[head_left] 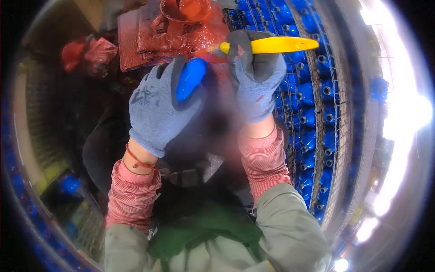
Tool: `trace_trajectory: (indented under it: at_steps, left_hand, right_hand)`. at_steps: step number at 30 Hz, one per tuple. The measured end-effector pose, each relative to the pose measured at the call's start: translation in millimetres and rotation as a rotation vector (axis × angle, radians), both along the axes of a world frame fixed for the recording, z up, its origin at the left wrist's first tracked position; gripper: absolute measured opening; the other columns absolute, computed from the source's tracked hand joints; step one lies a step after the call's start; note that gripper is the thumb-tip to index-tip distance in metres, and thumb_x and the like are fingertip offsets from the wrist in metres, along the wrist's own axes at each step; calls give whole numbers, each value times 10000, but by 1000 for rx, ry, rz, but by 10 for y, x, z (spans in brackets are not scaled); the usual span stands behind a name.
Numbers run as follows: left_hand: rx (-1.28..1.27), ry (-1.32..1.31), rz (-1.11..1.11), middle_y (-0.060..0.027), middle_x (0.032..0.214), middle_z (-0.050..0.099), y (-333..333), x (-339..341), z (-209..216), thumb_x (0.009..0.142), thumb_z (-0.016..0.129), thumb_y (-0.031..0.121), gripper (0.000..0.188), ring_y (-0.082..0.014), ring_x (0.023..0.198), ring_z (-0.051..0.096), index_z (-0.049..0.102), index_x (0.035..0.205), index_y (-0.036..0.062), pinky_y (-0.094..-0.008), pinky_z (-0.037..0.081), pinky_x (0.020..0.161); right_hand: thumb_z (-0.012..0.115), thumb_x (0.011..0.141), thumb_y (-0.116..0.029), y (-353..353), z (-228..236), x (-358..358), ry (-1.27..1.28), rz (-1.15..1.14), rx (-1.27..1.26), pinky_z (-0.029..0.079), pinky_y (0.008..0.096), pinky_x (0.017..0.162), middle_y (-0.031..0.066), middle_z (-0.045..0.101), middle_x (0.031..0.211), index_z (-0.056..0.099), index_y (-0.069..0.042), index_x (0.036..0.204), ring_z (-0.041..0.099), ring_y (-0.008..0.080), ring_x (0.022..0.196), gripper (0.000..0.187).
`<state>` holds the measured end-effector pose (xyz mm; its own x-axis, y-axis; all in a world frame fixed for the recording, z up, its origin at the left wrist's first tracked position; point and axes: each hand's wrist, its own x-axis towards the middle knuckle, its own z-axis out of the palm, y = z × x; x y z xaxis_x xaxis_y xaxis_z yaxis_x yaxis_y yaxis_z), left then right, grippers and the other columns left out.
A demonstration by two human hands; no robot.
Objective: The person picks up a blue water meter housing from a wire rack, applies red paint to the threaded openings and interior rim with a brush, and places it back on the rack before repeating the process.
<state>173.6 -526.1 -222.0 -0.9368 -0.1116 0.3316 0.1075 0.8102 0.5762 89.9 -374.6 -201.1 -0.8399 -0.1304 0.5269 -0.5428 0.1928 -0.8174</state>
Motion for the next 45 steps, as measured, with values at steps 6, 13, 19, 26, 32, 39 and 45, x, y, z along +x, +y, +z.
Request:
trace_trajectory:
  at_steps: [6, 13, 19, 26, 32, 39, 45]
  left_hand:
    - [1382, -324, -159, -125, 1029, 678, -113, -12, 163, 856, 634, 223, 402, -200, 864, 660, 603, 1173, -23, -295, 514, 770]
    - [1700, -115, -209, -151, 1223, 595, -150, 113, -277, 928, 542, 257, 428, -276, 1041, 624, 519, 1275, 7, -423, 509, 920]
    - [2895, -547, -238, -236, 1181, 587, 88, 130, -574, 922, 463, 476, 602, -393, 915, 602, 422, 1354, 59, -463, 530, 654]
    - [1165, -217, -505, -127, 1294, 506, 212, 170, -390, 828, 673, 249, 663, -255, 1140, 514, 366, 1376, 35, -375, 437, 946]
    - [1010, 426, -375, -154, 1270, 529, 237, 165, 116, 814, 647, 541, 815, -314, 1165, 523, 333, 1392, 58, -474, 436, 984]
    - [1413, -171, -485, -213, 1285, 516, -83, -96, 71, 840, 546, 636, 828, -402, 1120, 549, 370, 1369, 24, -478, 529, 892]
    - [2009, -53, -605, -220, 1262, 522, 27, -146, -252, 857, 589, 540, 774, -354, 1023, 603, 373, 1358, -10, -398, 580, 800]
  right_hand:
    - [640, 907, -181, -3, 211, 71, -76, 58, -424, 495, 252, 556, 73, 620, 775, 584, 53, 990, 568, 129, 576, 255]
    - [567, 954, -309, -116, -106, -102, -87, 143, -587, 498, 257, 566, 89, 642, 887, 572, -17, 1037, 602, 153, 690, 303]
    - [472, 962, -500, -247, -828, -226, -703, 976, -1256, 534, 338, 734, 79, 659, 974, 596, -66, 1063, 643, 174, 816, 462]
    - [456, 948, -545, -107, -498, -139, -977, 635, -1193, 544, 348, 734, 82, 667, 965, 598, -63, 1073, 652, 184, 819, 517]
    - [443, 936, -584, -85, -350, 135, -1309, 297, -1048, 553, 357, 734, 85, 673, 956, 600, -61, 1082, 659, 192, 822, 565]
    - [490, 938, -542, 442, -753, 531, -762, 23, -1045, 449, 279, 597, 17, 546, 695, 564, -55, 964, 531, 135, 634, 494]
    - [453, 976, -453, 543, -591, 1462, -598, -322, -518, 381, 246, 524, 17, 561, 700, 588, -67, 983, 484, 101, 541, 409]
